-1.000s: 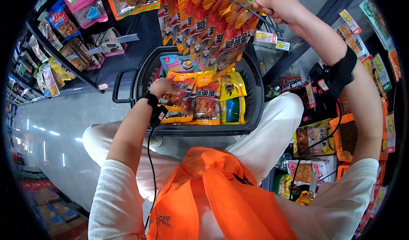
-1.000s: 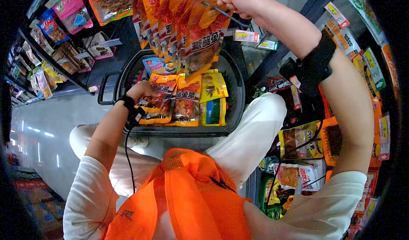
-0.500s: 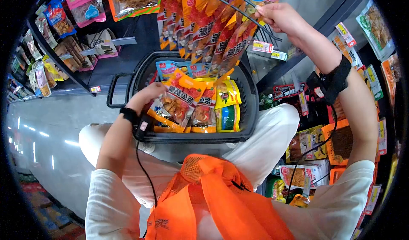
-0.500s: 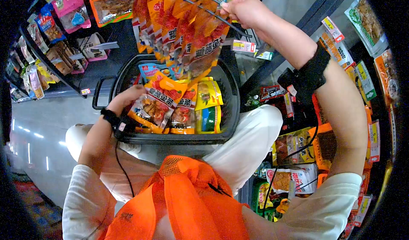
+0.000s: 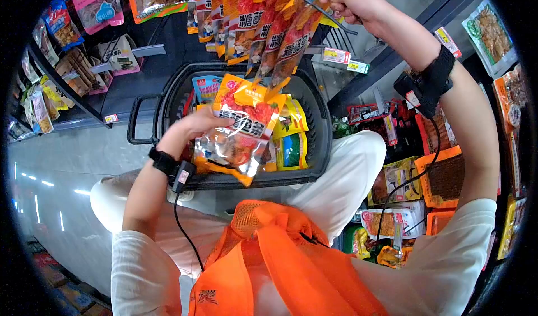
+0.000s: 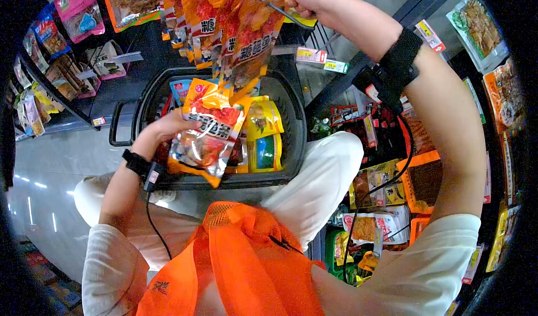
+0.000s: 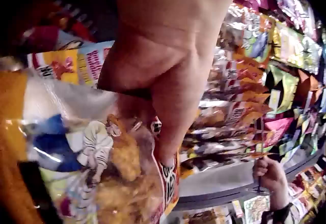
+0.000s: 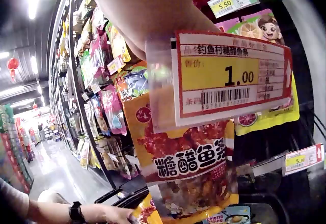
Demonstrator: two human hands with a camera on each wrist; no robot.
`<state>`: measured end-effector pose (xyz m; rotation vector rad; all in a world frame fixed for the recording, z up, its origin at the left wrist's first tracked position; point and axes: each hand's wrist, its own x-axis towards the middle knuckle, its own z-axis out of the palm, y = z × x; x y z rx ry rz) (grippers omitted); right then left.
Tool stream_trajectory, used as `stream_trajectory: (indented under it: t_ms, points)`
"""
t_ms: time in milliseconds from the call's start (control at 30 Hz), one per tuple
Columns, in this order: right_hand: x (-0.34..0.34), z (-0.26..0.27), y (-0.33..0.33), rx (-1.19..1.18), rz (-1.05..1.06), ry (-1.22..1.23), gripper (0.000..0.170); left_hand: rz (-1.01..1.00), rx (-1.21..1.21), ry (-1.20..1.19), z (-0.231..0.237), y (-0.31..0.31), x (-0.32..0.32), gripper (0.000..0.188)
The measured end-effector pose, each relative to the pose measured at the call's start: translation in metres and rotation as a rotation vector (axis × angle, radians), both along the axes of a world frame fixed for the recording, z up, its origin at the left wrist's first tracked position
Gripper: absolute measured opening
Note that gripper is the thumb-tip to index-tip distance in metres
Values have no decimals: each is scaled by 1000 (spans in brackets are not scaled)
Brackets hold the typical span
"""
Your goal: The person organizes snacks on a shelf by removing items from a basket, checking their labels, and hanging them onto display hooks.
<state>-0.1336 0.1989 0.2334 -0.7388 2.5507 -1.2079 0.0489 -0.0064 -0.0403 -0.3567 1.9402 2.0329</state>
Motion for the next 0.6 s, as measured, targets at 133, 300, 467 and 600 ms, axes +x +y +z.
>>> stream_trajectory:
  t_ms: [133, 300, 467, 600]
  points:
    - [-8, -3, 0, -26, -3, -59, 16, -236, -290, 169, 88, -29, 25, 29]
    - [-6, -2, -7, -115, -41, -43, 18, -453, -536, 500, 144, -38, 42, 32]
    - [-7, -3, -14, -99, -12, -201, 18, 72, -203, 638, 165, 43, 38, 22]
    - [-40, -16, -14, -94, 147, -426, 20, 102, -232, 614, 159, 85, 24, 22]
